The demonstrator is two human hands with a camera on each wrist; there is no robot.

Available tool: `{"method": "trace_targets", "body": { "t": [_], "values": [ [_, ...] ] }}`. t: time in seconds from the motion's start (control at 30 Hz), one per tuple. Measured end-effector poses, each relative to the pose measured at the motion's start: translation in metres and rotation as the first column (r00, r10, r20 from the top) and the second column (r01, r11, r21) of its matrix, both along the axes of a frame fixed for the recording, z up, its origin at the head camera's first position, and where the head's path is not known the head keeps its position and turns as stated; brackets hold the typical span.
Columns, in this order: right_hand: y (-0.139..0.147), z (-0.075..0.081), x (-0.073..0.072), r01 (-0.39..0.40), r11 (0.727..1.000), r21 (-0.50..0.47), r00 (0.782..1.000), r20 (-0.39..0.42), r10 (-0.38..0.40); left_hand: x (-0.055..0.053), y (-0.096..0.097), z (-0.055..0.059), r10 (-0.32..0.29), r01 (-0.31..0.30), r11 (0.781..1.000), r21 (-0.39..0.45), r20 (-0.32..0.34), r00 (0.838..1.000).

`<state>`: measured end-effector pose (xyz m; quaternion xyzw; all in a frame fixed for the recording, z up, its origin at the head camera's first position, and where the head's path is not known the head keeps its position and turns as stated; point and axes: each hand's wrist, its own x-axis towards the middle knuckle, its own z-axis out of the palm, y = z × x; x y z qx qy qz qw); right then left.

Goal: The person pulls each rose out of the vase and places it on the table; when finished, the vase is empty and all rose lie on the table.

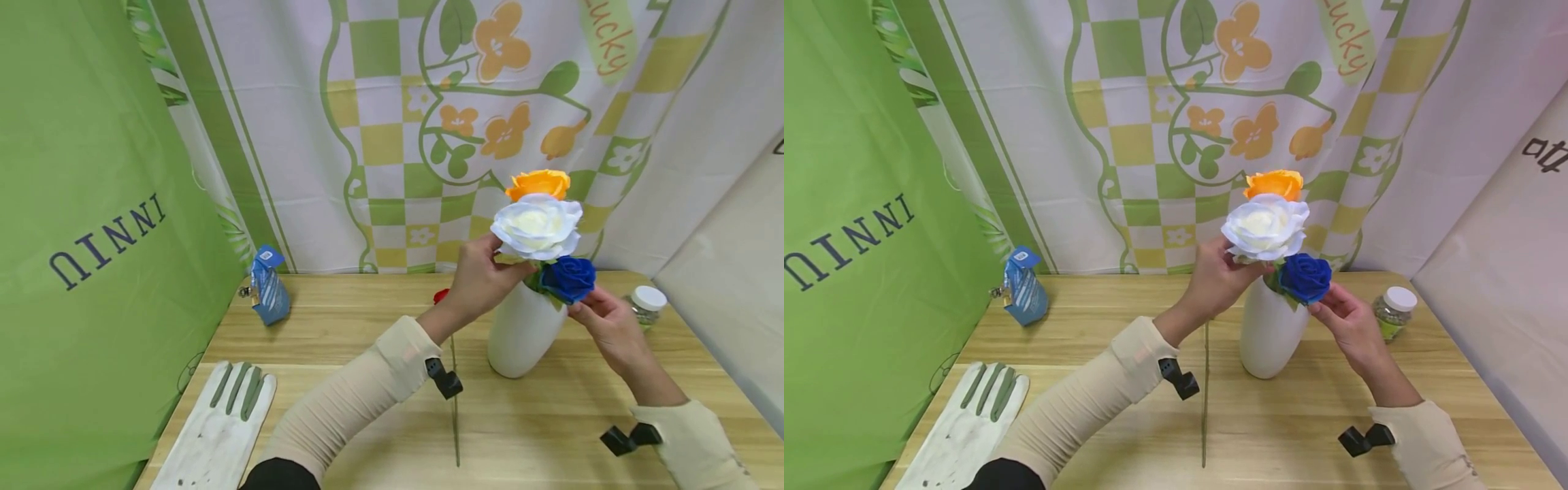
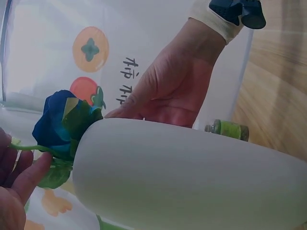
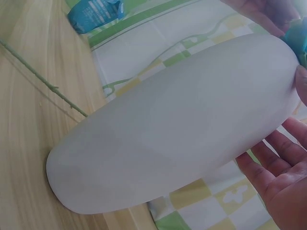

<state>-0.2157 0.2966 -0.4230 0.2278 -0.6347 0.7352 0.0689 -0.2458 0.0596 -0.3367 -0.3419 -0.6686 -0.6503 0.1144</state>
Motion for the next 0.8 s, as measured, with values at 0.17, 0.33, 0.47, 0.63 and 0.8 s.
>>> {"method": "trace_targets", "body": {
  "t": [0.17,0.33,0.47,0.63,0.8],
  "values": [
    [-0.001,-0.001,0.000,-0.003,0.999,-0.034,1.000,-0.002,0.003,0.002,0.001,0.002,0.041,-0.045,0.998,-0.041,-0.112,0.993],
    [0.000,-0.001,0.000,-0.002,0.999,-0.033,1.000,0.005,0.002,0.004,0.002,0.003,0.012,-0.015,0.999,-0.032,-0.102,0.995],
    [0.000,-0.002,0.001,0.006,1.000,-0.024,1.000,0.004,-0.006,0.005,0.003,0.004,-0.009,0.008,1.000,-0.016,-0.086,0.996],
    [-0.001,-0.001,0.000,0.008,0.998,-0.054,1.000,-0.003,-0.009,0.009,0.003,0.011,-0.026,0.011,0.994,-0.105,-0.147,0.989],
    [-0.001,-0.001,0.000,0.017,0.999,-0.051,1.000,0.009,-0.017,0.011,0.003,0.014,-0.030,-0.004,0.985,-0.172,-0.195,0.980]
  ]
}}
